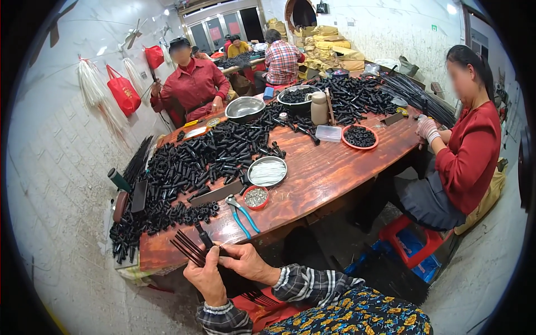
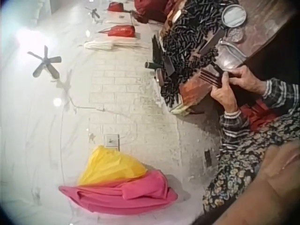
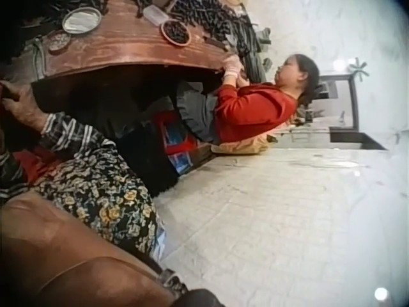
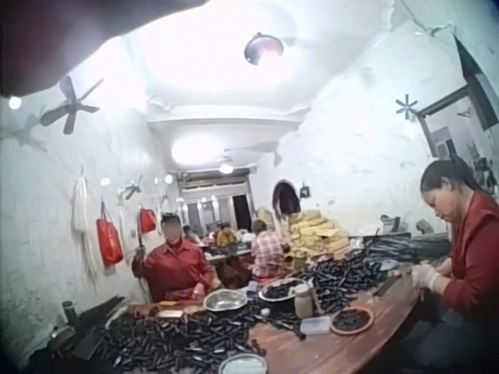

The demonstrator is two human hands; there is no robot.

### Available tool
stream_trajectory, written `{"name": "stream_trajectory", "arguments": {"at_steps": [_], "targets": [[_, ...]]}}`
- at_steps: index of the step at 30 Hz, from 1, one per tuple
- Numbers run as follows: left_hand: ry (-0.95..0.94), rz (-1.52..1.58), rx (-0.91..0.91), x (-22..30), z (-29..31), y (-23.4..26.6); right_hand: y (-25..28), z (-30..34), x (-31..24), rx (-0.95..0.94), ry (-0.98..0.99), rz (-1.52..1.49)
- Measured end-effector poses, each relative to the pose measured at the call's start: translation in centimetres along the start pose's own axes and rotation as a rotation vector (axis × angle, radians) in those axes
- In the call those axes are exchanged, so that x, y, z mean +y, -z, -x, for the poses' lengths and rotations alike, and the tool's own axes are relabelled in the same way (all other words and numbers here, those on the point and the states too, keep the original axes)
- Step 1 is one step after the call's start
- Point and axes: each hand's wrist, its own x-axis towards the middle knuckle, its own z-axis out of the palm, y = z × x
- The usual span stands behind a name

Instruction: The recorder is assembling small black industrial components by inserting pins and using pliers to crimp or secure them at a shared workbench.

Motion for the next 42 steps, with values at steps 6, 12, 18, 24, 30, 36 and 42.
{"name": "stream_trajectory", "arguments": {"at_steps": [6, 12, 18, 24, 30, 36, 42], "targets": [[-0.050, 0.017, 0.045, 0.0, 0.7, 1.3, -2.1, 1.2, -2.2, 0.034, 0.083, 0.068], [-0.039, 0.015, 0.072, -1.2, -0.1, 2.9, -2.7, 0.5, 1.8, 0.188, 0.081, 0.070], [0.032, 0.175, -0.025, -1.2, -1.4, 1.2, -0.7, -0.5, -0.9, 0.118, -0.001, 0.145], [0.204, 0.498, -0.096, -3.2, -2.5, 2.8, -0.7, -1.7, -1.7, 0.026, -0.135, 0.003], [0.298, 0.496, -0.089, -4.3, -3.1, 3.5, -0.2, -2.3, -1.0, 0.029, -0.268, -0.043], [0.329, 0.549, -0.137, -4.1, -3.3, 3.1, 1.3, -2.9, 0.6, -0.015, -0.295, -0.098], [0.335, 0.555, -0.129, -4.7, -3.6, 3.2, 1.6, -3.2, 0.7, -0.020, -0.306, -0.068]]}}
